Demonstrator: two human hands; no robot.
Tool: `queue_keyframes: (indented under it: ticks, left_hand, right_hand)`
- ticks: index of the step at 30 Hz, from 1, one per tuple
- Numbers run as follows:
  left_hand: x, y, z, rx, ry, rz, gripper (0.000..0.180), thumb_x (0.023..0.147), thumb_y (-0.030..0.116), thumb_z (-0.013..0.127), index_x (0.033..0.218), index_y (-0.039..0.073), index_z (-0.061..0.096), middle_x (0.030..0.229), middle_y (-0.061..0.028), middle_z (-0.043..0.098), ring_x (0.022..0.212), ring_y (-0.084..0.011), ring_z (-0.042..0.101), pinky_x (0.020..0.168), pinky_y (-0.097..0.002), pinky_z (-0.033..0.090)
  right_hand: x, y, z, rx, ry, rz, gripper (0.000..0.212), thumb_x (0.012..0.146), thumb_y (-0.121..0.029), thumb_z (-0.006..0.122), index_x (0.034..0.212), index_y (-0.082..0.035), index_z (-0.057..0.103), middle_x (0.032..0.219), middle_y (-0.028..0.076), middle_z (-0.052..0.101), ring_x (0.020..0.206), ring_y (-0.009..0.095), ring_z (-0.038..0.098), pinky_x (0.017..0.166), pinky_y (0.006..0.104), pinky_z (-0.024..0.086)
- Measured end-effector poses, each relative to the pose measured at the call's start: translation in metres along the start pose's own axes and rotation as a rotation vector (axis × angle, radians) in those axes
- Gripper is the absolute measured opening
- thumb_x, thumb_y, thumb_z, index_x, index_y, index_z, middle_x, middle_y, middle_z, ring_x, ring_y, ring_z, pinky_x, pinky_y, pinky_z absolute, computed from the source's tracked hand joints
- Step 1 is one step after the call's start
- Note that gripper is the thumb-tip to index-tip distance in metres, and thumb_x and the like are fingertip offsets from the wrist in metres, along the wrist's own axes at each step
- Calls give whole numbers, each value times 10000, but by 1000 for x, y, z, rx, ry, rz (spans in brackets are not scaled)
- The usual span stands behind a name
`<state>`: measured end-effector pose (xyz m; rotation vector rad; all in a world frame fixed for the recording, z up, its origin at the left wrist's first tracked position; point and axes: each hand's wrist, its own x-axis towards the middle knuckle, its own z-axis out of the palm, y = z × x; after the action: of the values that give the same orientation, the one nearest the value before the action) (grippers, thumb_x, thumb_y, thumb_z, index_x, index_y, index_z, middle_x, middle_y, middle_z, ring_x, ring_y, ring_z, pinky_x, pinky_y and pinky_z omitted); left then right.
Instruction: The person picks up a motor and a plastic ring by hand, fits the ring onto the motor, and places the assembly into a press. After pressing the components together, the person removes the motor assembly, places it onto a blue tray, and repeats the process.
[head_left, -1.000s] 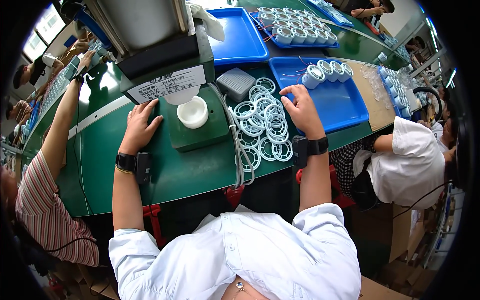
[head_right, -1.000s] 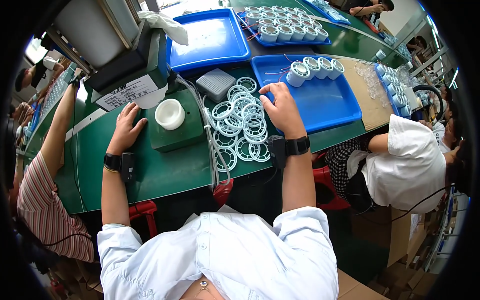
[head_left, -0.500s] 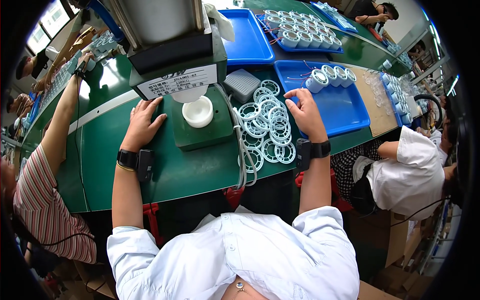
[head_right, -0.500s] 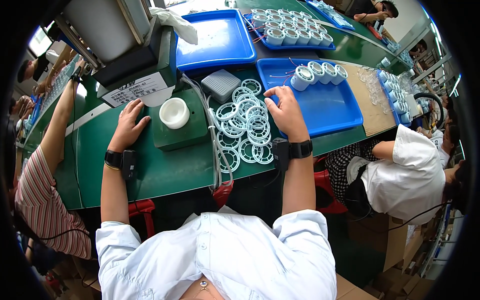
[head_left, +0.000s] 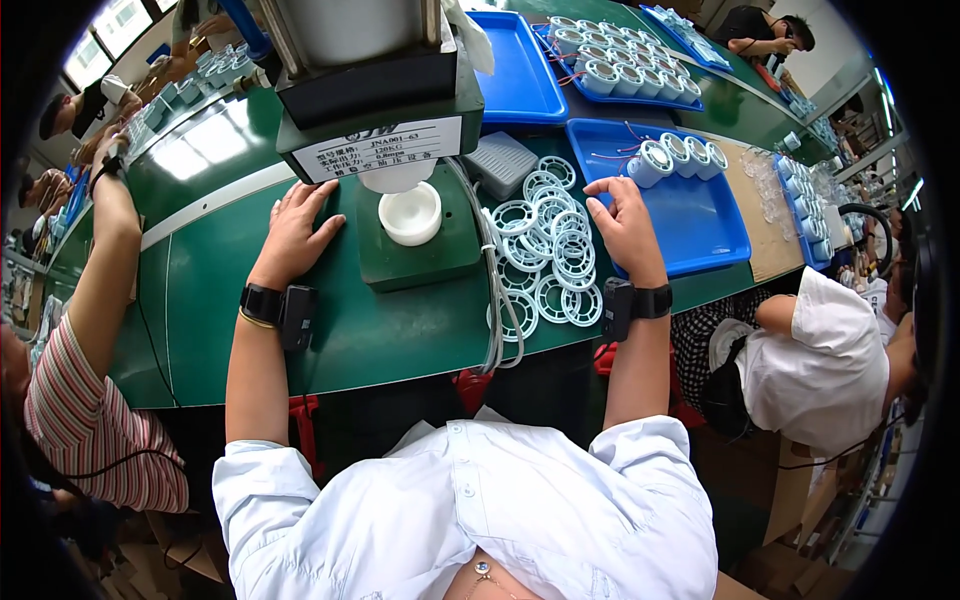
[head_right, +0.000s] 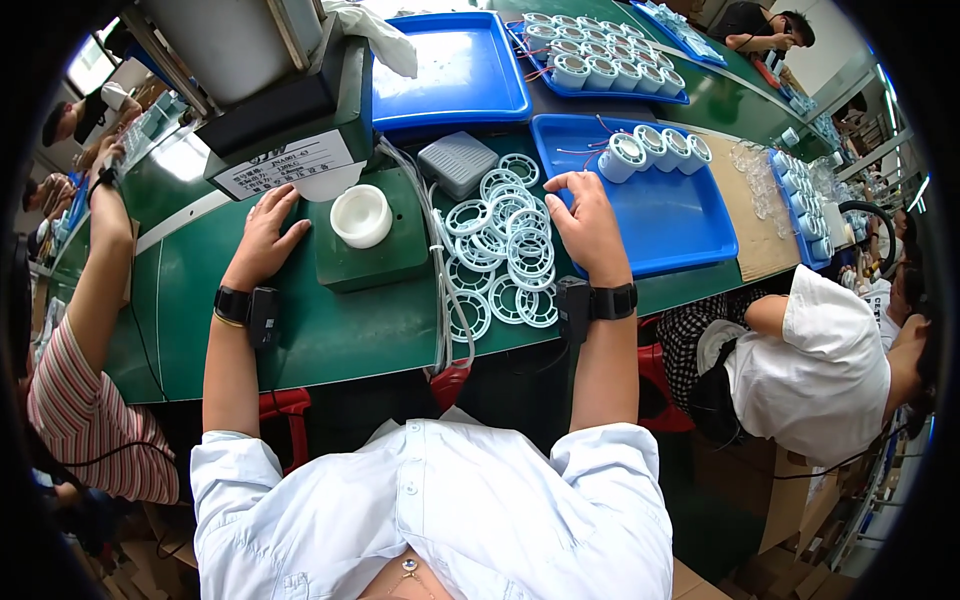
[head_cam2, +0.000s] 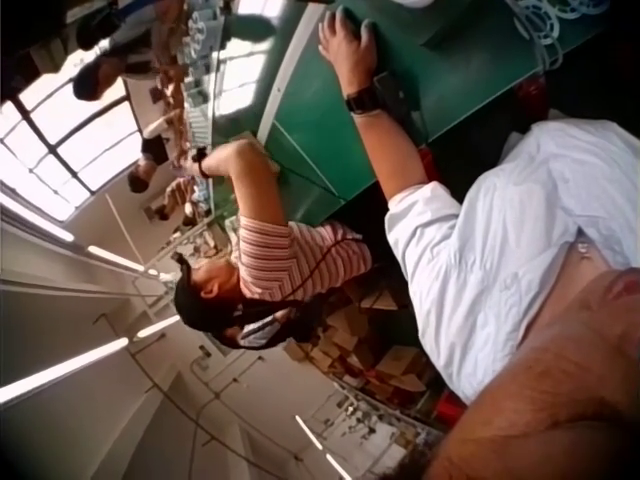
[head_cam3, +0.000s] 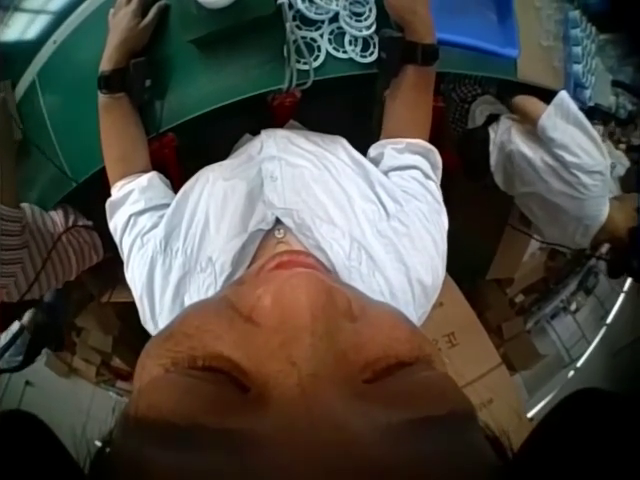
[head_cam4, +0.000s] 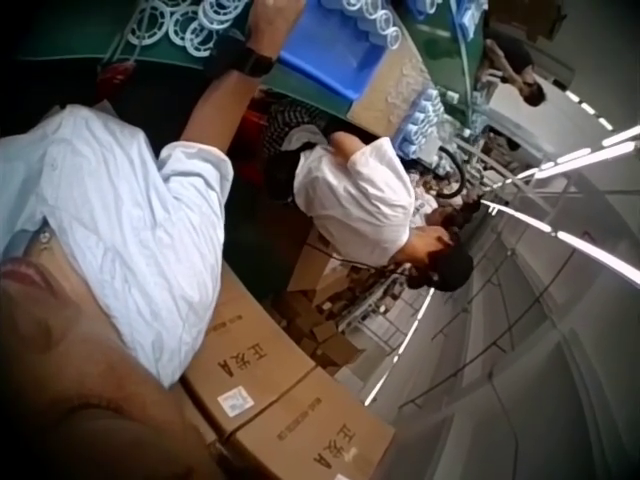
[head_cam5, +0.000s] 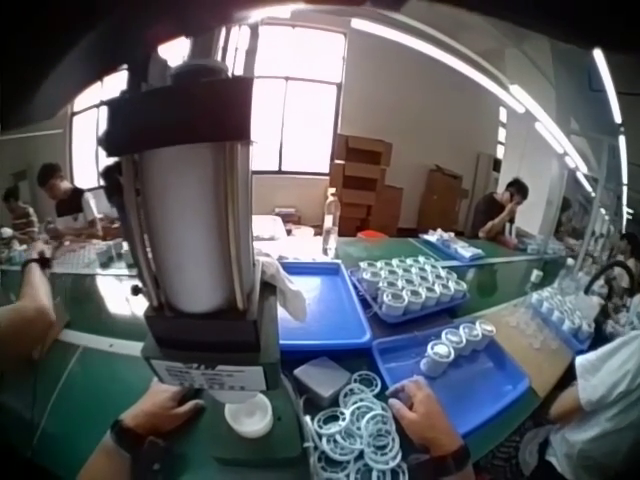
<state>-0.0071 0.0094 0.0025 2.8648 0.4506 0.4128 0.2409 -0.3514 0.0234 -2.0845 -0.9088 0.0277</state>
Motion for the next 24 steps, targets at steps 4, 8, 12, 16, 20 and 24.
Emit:
queue_keyframes:
  ticks: [4,8,12,16,20,24]
  left_hand:
    - [-1,-1,-1,-19,-14,-6,524,884,314,599,1351,104,483,1290,-130,507,1267,-311,409,1078,-451,263]
    - [-1,-4,-1,-22,-19,-2,530,889,323,595,1360,112,476,1323,-135,491,1299,-317,385,1091,-465,246]
    - [0,-6,3,-6,-30,-15,537,896,337,588,1372,122,467,1367,-141,466,1341,-321,348,1106,-481,228]
    - [0,-6,2,3,-46,-37,539,901,349,582,1380,133,463,1401,-142,442,1370,-324,318,1116,-494,215]
    - [0,-8,4,2,-47,-41,540,902,355,582,1383,141,462,1414,-141,432,1374,-324,314,1117,-502,212]
    - [1,-8,4,-5,-46,-41,540,901,360,582,1382,145,463,1417,-140,429,1374,-324,314,1117,-507,210]
  right_hand:
    - [1,0,0,-12,0,-8,161,864,-108,600,1000,-24,618,925,45,483,639,112,423,630,246,404]
    - [3,0,2,-35,7,-32,156,863,-104,599,997,-28,618,920,49,483,638,118,426,630,252,406]
    - [1,0,2,-52,24,-43,154,862,-103,598,996,-30,619,918,54,485,639,124,430,630,260,408]
    - [1,-2,2,-57,35,-46,154,861,-104,599,995,-32,619,918,57,486,642,128,432,629,265,409]
    - [4,2,4,-117,58,-126,152,863,-108,600,996,-38,623,924,53,492,648,123,430,633,260,409]
    - [2,2,2,-41,15,-29,157,876,-126,592,1007,-44,625,928,43,491,654,113,424,640,250,405]
